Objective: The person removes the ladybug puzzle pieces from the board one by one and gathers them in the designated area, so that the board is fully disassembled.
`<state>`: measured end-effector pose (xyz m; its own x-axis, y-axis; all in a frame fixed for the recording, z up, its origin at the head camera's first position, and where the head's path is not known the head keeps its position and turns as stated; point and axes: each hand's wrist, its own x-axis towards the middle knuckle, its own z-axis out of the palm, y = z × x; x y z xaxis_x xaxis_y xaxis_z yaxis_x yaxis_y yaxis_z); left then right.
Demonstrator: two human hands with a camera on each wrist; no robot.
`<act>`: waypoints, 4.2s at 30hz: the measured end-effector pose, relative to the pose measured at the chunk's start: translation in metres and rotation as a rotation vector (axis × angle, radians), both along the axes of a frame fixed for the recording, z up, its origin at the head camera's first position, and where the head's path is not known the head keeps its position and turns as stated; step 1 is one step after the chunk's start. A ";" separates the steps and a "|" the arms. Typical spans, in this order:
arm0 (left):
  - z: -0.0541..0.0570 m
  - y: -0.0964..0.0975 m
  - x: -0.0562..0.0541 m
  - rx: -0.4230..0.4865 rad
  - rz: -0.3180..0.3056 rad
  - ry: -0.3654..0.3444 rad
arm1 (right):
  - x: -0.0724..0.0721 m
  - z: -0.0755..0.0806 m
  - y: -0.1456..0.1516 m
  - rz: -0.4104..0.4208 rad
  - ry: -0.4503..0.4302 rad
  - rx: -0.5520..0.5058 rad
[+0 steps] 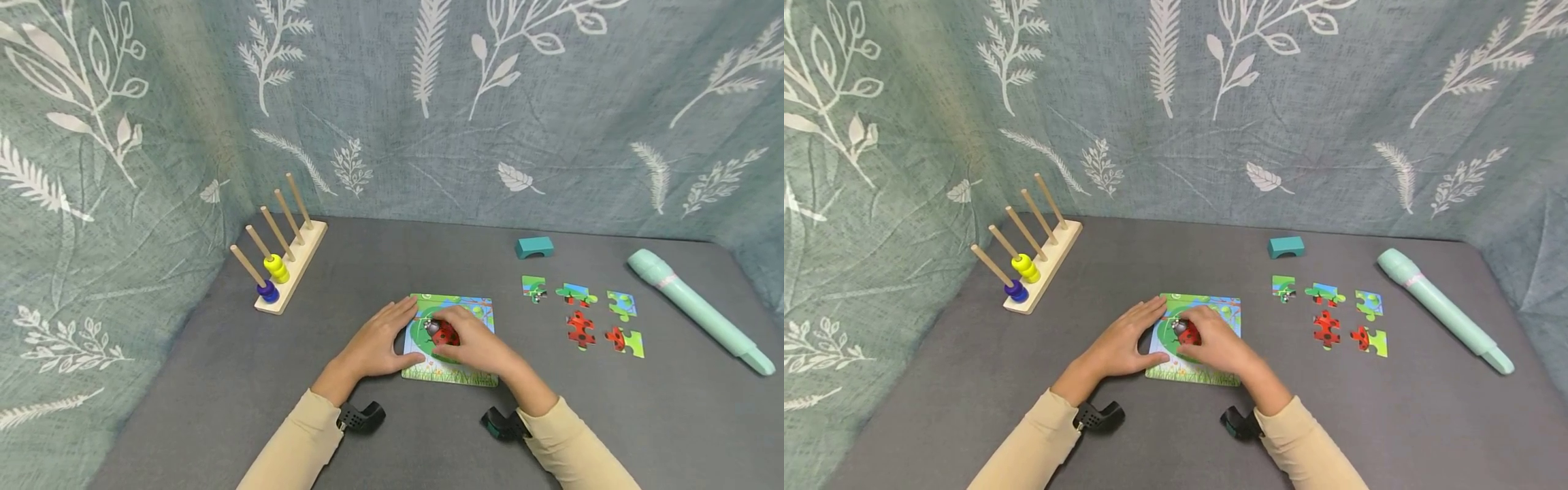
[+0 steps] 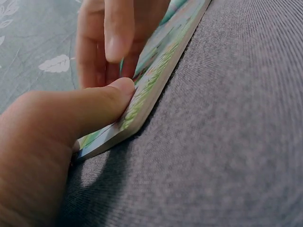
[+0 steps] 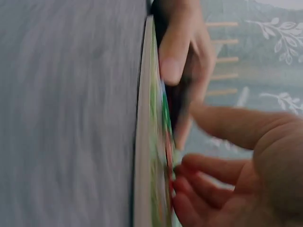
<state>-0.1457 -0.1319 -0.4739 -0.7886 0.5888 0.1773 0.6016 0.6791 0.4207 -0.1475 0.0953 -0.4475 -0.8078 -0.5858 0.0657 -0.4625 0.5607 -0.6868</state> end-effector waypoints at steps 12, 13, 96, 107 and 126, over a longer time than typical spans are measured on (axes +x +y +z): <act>-0.001 0.001 -0.001 -0.001 0.005 -0.015 | 0.008 -0.011 -0.011 -0.093 0.029 -0.053; -0.001 0.001 -0.001 0.001 0.008 -0.017 | 0.008 -0.011 -0.011 -0.097 0.030 -0.056; 0.003 0.005 -0.003 0.003 0.037 -0.056 | -0.006 -0.002 0.153 -0.288 0.104 0.072; 0.004 0.005 -0.002 0.006 0.030 -0.065 | -0.006 -0.002 0.150 -0.302 0.081 0.088; 0.002 0.004 0.000 0.056 -0.006 -0.074 | 0.016 -0.001 0.095 -0.151 0.043 -0.015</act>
